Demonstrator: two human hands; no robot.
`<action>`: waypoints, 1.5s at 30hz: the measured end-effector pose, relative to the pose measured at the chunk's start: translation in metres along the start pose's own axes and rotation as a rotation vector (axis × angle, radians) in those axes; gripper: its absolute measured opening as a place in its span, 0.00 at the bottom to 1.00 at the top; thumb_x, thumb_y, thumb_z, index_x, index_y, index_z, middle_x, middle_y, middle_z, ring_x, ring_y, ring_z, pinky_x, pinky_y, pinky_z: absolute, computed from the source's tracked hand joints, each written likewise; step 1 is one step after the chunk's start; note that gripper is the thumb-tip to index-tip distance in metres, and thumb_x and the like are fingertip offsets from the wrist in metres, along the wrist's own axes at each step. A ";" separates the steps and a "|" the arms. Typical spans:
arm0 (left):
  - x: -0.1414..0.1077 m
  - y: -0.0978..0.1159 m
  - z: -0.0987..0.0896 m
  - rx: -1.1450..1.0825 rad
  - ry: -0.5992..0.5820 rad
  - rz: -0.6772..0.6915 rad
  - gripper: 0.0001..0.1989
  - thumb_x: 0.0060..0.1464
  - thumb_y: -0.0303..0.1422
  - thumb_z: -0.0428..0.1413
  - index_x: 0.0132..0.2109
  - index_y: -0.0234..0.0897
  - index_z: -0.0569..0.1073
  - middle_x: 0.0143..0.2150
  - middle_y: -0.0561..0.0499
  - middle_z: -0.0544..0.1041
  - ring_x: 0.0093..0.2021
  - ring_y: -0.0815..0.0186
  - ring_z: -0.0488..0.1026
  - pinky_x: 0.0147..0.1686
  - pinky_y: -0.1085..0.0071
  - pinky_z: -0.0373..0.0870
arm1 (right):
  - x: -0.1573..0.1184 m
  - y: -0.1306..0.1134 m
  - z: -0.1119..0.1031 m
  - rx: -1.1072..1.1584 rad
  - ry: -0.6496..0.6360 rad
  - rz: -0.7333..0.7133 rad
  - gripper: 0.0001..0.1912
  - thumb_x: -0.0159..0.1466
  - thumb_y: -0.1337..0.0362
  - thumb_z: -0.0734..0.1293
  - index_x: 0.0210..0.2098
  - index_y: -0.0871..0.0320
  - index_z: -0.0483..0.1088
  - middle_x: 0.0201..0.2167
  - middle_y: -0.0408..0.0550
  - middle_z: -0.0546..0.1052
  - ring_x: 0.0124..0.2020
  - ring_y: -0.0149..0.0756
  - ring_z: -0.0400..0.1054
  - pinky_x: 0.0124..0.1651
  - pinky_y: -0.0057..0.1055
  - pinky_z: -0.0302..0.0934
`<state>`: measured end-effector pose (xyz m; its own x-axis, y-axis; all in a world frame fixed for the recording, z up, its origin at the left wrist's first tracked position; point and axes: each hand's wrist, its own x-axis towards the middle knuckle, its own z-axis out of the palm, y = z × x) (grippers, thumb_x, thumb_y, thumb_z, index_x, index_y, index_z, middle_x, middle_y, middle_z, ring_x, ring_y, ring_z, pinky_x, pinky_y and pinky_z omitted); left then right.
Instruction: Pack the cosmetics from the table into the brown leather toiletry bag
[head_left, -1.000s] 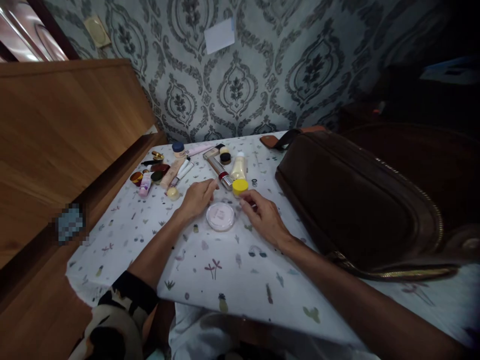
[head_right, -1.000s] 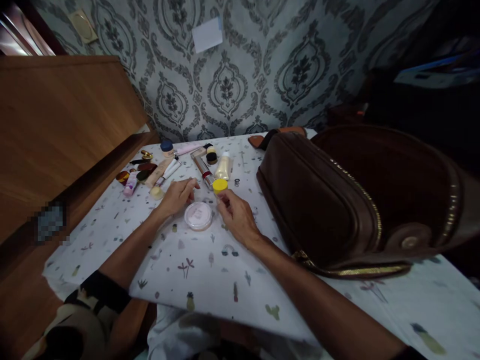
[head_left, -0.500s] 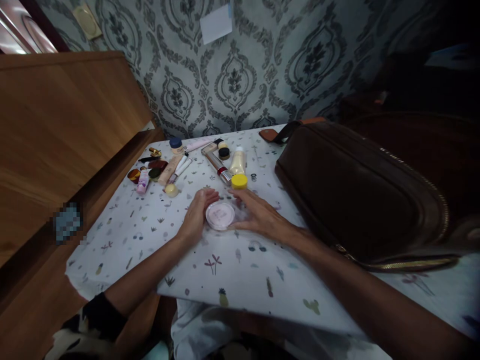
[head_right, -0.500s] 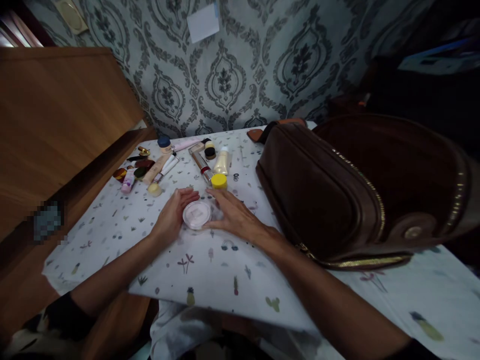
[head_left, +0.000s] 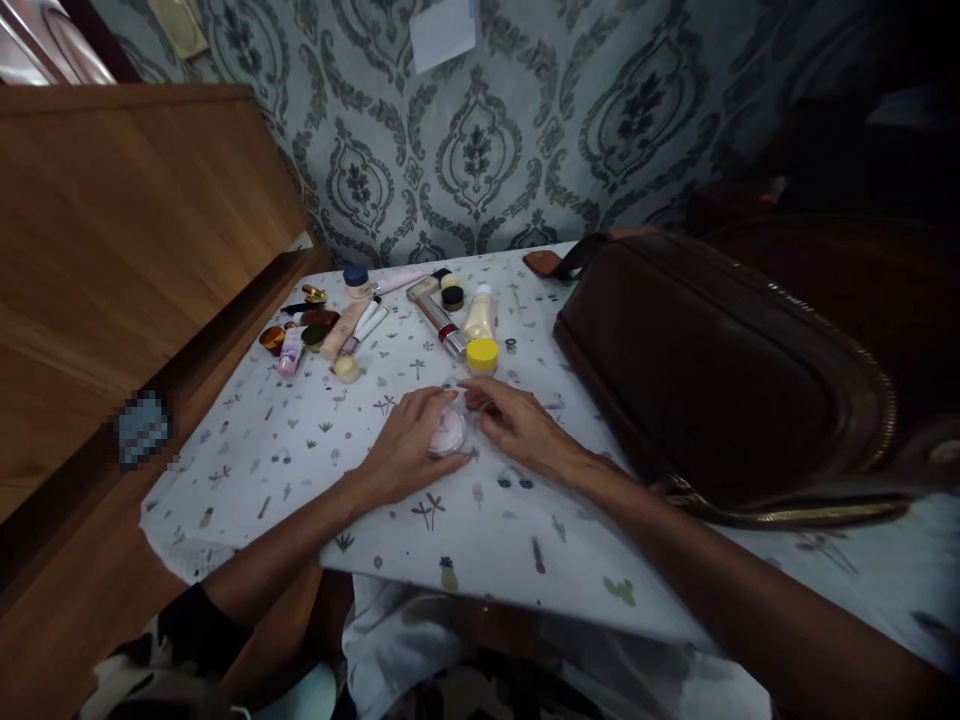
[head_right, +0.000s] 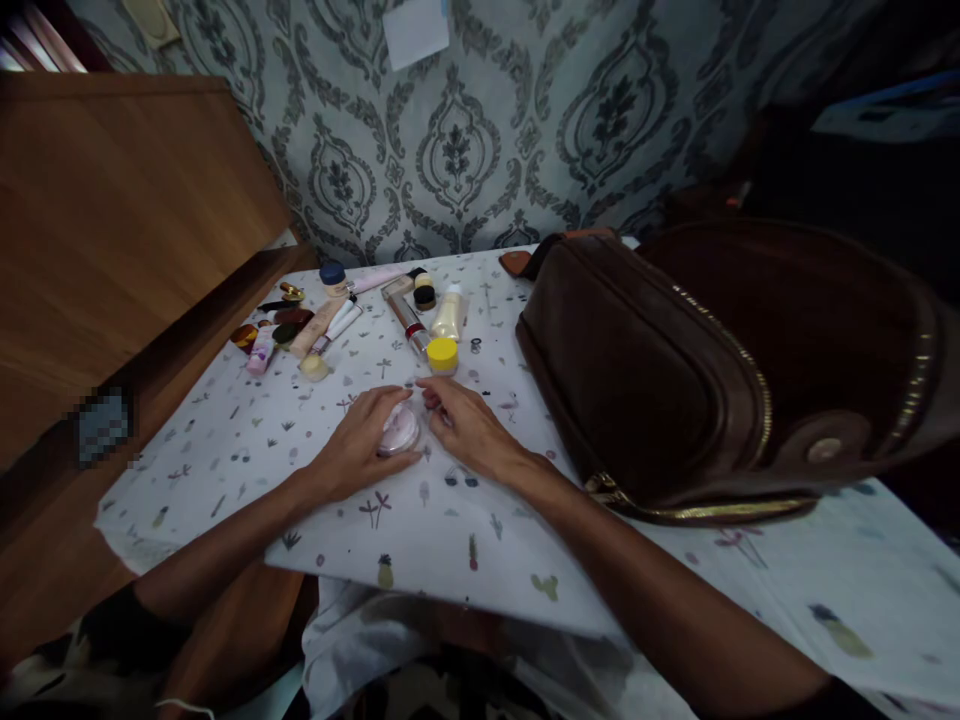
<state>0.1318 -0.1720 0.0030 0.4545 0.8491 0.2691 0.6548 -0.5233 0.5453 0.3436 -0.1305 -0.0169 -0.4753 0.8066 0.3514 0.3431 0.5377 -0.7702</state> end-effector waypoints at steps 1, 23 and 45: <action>0.000 0.000 0.001 0.034 -0.002 -0.001 0.30 0.55 0.42 0.62 0.62 0.39 0.65 0.60 0.39 0.68 0.60 0.49 0.64 0.61 0.51 0.61 | -0.001 -0.002 0.001 0.028 0.017 0.026 0.24 0.61 0.70 0.62 0.58 0.59 0.68 0.45 0.54 0.78 0.45 0.41 0.74 0.48 0.40 0.69; 0.039 0.012 0.022 -0.711 0.364 -0.082 0.20 0.68 0.47 0.43 0.47 0.39 0.72 0.47 0.47 0.77 0.49 0.59 0.74 0.54 0.62 0.69 | 0.002 -0.020 0.014 0.820 0.069 0.378 0.41 0.49 0.56 0.79 0.58 0.58 0.63 0.40 0.47 0.77 0.34 0.34 0.72 0.28 0.26 0.64; 0.035 0.005 0.015 -0.511 0.227 -0.148 0.28 0.48 0.40 0.67 0.54 0.40 0.66 0.49 0.49 0.74 0.49 0.61 0.72 0.51 0.66 0.69 | 0.000 -0.018 0.002 0.517 0.113 0.360 0.34 0.63 0.30 0.55 0.24 0.55 0.62 0.13 0.38 0.63 0.14 0.28 0.57 0.20 0.27 0.51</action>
<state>0.1600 -0.1455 0.0029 0.2025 0.9342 0.2936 0.3007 -0.3447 0.8892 0.3358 -0.1408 -0.0037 -0.3046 0.9509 0.0547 0.0173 0.0630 -0.9979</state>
